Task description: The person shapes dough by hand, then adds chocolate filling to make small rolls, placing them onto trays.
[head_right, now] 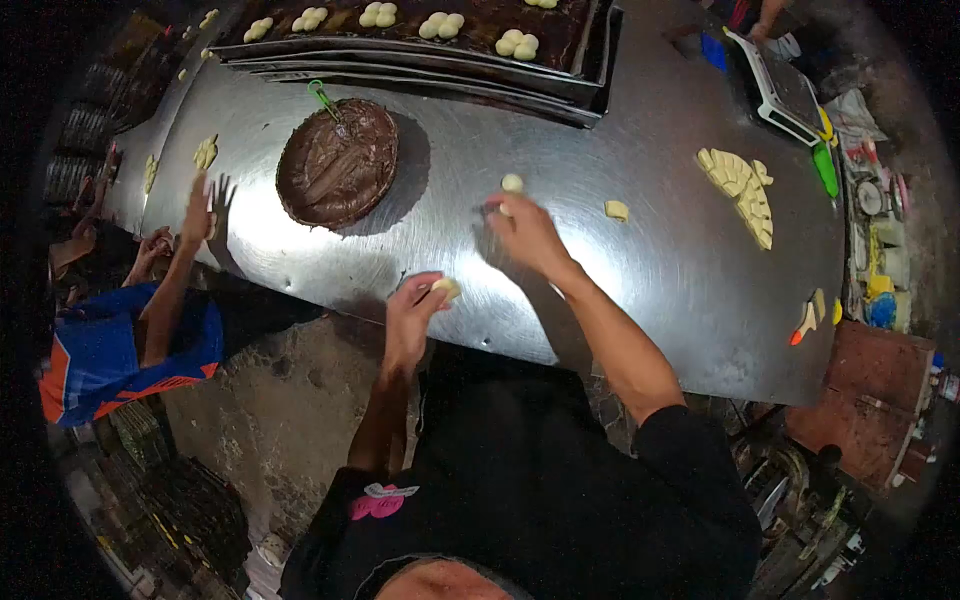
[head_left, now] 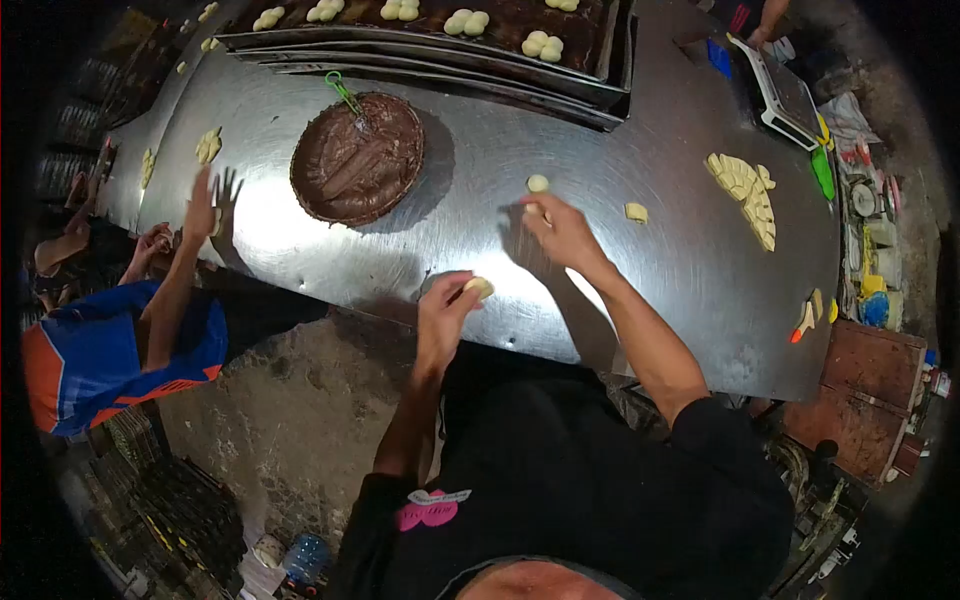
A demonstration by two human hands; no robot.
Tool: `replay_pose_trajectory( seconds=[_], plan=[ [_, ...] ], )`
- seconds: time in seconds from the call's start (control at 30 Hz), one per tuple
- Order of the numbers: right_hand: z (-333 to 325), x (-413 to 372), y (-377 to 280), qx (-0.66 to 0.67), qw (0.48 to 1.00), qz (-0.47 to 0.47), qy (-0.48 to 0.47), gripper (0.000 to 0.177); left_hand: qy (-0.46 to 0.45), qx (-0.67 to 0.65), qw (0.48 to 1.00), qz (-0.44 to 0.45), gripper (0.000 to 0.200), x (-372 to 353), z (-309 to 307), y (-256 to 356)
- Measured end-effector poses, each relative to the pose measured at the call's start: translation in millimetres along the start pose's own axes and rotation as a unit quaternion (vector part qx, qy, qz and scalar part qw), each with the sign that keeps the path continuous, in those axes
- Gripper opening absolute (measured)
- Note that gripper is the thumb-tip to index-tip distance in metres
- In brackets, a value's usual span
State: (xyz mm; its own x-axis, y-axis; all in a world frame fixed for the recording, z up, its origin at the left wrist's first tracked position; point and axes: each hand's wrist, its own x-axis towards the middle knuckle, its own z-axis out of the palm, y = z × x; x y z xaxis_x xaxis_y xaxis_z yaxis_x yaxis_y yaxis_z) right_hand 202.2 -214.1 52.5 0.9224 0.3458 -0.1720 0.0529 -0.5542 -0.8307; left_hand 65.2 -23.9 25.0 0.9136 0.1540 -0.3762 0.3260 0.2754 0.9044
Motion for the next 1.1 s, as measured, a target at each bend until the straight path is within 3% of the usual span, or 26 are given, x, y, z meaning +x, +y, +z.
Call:
replay_pose_trajectory(
  seconds=[0.1, 0.2, 0.3, 0.37, 0.4, 0.47, 0.53, 0.6, 0.73, 0.77, 0.8, 0.83, 0.87, 0.9, 0.93, 1.0, 1.03, 1.1],
  plan=[
    [6.8, -48.8, -4.8, 0.151, 0.984, 0.02, -0.09, 0.034, -0.056, -0.033, 0.998, 0.028, 0.025, 16.1, 42.6, -8.1],
    [-8.2, -76.3, 2.5, 0.161, 0.984, 0.058, -0.057, 0.028, -0.1, 0.015, 0.995, 0.014, 0.022, 17.3, 71.4, 1.1],
    [-25.2, -95.0, 13.0, 0.329, 0.938, 0.086, -0.065, 0.012, -0.134, -0.051, 0.989, -0.027, 0.018, 12.6, 74.7, 13.2],
    [-28.9, -101.0, 9.6, 0.392, 0.91, 0.107, -0.082, 0.017, -0.173, -0.141, 0.975, -0.005, 0.013, 11.0, 72.5, 18.8],
    [-27.8, -102.3, 6.3, 0.485, 0.865, 0.111, -0.07, 0.02, -0.211, -0.12, 0.97, 0.001, 0.018, 12.2, 67.3, 11.2],
    [-17.2, -101.8, 3.0, 0.61, 0.784, 0.104, -0.039, 0.033, -0.165, -0.109, 0.98, 0.008, 0.023, 2.2, 77.6, 7.8],
    [0.4, -94.8, -5.2, 0.637, 0.764, 0.102, -0.013, 0.035, -0.105, -0.096, 0.988, 0.056, 0.036, -8.5, 87.1, 2.8],
    [23.9, -86.3, -12.7, 0.67, 0.729, 0.134, 0.031, 0.044, -0.02, 0.025, 0.994, 0.102, 0.039, -16.4, 85.0, -0.5],
    [61.8, -46.7, -31.3, 0.658, 0.738, 0.15, -0.003, 0.047, 0.063, 0.238, 0.958, 0.145, 0.042, -7.4, 57.8, -6.8],
    [68.9, -27.5, -35.1, 0.655, 0.741, 0.15, -0.014, 0.047, 0.074, 0.234, 0.958, 0.147, 0.042, -7.7, 47.0, -7.6],
    [73.5, -2.0, -42.4, 0.48, 0.871, 0.095, -0.049, 0.048, 0.074, 0.273, 0.939, 0.194, 0.041, -11.7, 37.6, 0.2],
    [77.9, 24.0, -50.6, 0.282, 0.955, 0.033, -0.08, 0.05, 0.073, 0.31, 0.917, 0.239, 0.041, -16.2, 28.8, 8.6],
    [83.7, 49.1, -63.7, 0.129, 0.986, -0.093, -0.046, 0.051, 0.086, 0.286, 0.927, 0.226, 0.04, -21.1, 20.2, 17.0],
    [90.0, 72.8, -76.1, -0.027, 0.976, -0.217, -0.009, 0.053, 0.092, 0.282, 0.928, 0.224, 0.04, -21.8, 8.5, 17.9],
    [95.5, 94.5, -83.3, -0.03, 0.975, -0.219, -0.014, 0.053, 0.092, 0.291, 0.93, 0.205, 0.039, -21.9, -3.9, 18.0],
    [107.8, 131.3, -92.2, -0.232, 0.875, -0.42, -0.069, 0.052, 0.102, 0.295, 0.934, 0.177, 0.037, -20.7, -30.1, 11.1],
    [114.4, 143.5, -93.9, -0.234, 0.873, -0.422, -0.074, 0.052, 0.117, 0.267, 0.942, 0.168, 0.034, -22.5, -40.3, 10.8],
    [126.3, 160.4, -94.5, -0.384, 0.799, -0.399, -0.233, 0.048, 0.145, 0.274, 0.939, 0.145, 0.03, -29.5, -62.4, 12.0]
  ],
)
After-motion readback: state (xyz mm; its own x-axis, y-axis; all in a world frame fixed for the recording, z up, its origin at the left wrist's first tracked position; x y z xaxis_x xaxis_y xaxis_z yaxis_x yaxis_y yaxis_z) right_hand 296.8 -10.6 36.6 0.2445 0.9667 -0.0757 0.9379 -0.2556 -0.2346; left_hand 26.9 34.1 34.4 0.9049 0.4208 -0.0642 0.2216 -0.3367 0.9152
